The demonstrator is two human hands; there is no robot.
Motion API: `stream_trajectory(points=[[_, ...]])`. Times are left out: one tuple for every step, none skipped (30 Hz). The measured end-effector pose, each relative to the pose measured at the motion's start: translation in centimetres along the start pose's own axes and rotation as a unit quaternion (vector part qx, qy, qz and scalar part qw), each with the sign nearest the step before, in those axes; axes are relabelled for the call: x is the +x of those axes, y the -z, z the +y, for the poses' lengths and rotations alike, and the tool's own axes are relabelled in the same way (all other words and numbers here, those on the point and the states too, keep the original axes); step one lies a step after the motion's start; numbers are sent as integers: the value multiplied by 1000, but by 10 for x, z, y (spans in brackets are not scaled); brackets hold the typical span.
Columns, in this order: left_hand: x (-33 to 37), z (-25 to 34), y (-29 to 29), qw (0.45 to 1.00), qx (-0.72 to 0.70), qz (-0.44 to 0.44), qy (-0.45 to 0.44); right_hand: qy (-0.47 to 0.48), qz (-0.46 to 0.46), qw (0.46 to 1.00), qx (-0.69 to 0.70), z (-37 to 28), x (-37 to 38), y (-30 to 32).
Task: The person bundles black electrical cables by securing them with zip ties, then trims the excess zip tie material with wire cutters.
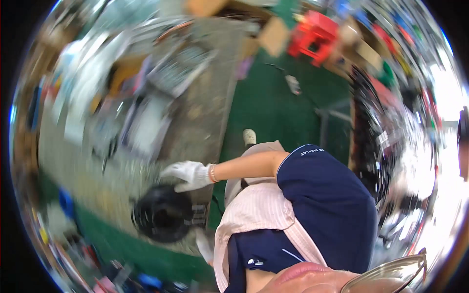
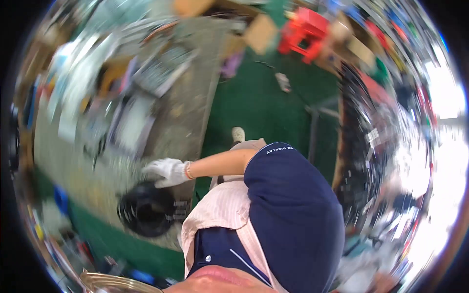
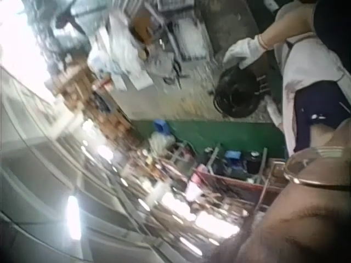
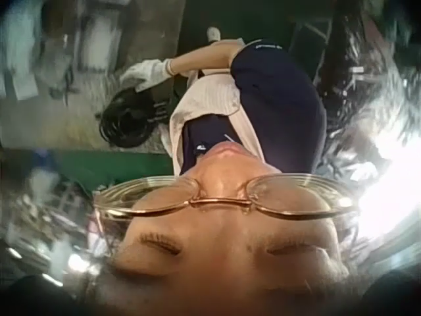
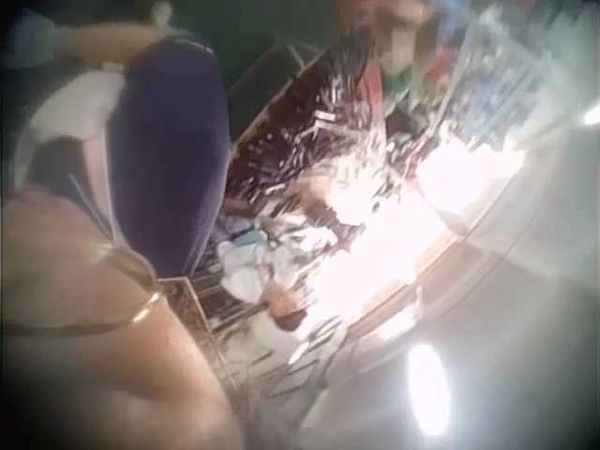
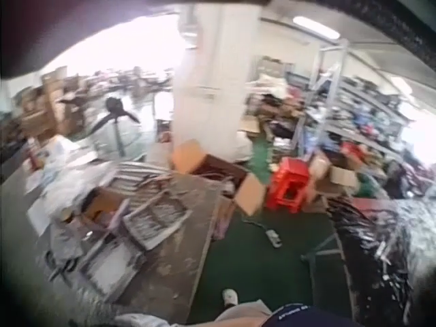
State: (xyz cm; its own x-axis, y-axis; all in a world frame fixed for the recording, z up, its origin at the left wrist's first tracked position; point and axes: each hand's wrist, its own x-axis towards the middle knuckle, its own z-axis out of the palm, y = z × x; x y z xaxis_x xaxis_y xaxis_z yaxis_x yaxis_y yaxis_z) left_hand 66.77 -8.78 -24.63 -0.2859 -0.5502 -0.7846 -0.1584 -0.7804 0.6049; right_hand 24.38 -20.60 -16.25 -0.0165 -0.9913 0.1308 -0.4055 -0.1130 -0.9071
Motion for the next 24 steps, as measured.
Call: stream_trajectory(points=[[1,31,-14,988,151,7,30,-62,-1,998,-10,13,-28,22],[5,64,-33,953,300,15,47,-137,26,989,43,30,-61,50],[10,96,-61,897,439,29,52,-257,69,961,70,16,-98,100],[15,126,-97,822,565,50,46,-312,128,939,71,20,-134,138],[19,160,-149,732,677,76,25,-355,215,909,29,42,-179,163],[20,185,-212,627,771,108,5,-393,291,872,-19,46,-229,191],[18,205,-234,855,518,-30,-12,-428,384,818,-31,45,-278,211],[15,220,-257,967,192,-165,-11,-436,474,764,-27,37,-316,233],[27,233,-288,935,278,-220,-4,-415,543,729,-41,41,-358,247],[29,235,-322,929,291,-230,-9,-390,602,694,-54,48,-393,261],[31,234,-361,920,298,-252,-35,-350,648,674,-57,49,-427,277],[32,233,-387,914,299,-266,-63,-305,686,658,-57,55,-451,296],[44,222,-410,923,278,-259,-62,-277,709,647,-46,58,-483,315],[41,212,-452,921,313,-221,-63,-251,731,633,-41,59,-520,338],[42,202,-482,907,356,-205,-86,-261,732,627,-61,59,-546,364],[45,191,-511,892,398,-186,-109,-270,731,622,-79,61,-569,393],[46,179,-538,888,405,-185,-112,-308,717,611,-131,65,-588,422],[46,167,-563,868,440,-202,-109,-350,700,597,-179,69,-609,446],[44,164,-582,846,476,-216,-105,-425,661,580,-217,72,-624,470],[41,164,-598,840,488,-215,-102,-457,644,565,-238,98,-654,490],[38,160,-612,803,526,-246,-129,-482,632,548,-261,123,-673,509],[34,155,-626,764,561,-278,-155,-506,617,531,-285,138,-689,526],[27,155,-640,765,571,-263,-143,-560,582,503,-308,151,-706,545],[26,156,-648,762,577,-256,-144,-610,546,474,-326,160,-711,559]])
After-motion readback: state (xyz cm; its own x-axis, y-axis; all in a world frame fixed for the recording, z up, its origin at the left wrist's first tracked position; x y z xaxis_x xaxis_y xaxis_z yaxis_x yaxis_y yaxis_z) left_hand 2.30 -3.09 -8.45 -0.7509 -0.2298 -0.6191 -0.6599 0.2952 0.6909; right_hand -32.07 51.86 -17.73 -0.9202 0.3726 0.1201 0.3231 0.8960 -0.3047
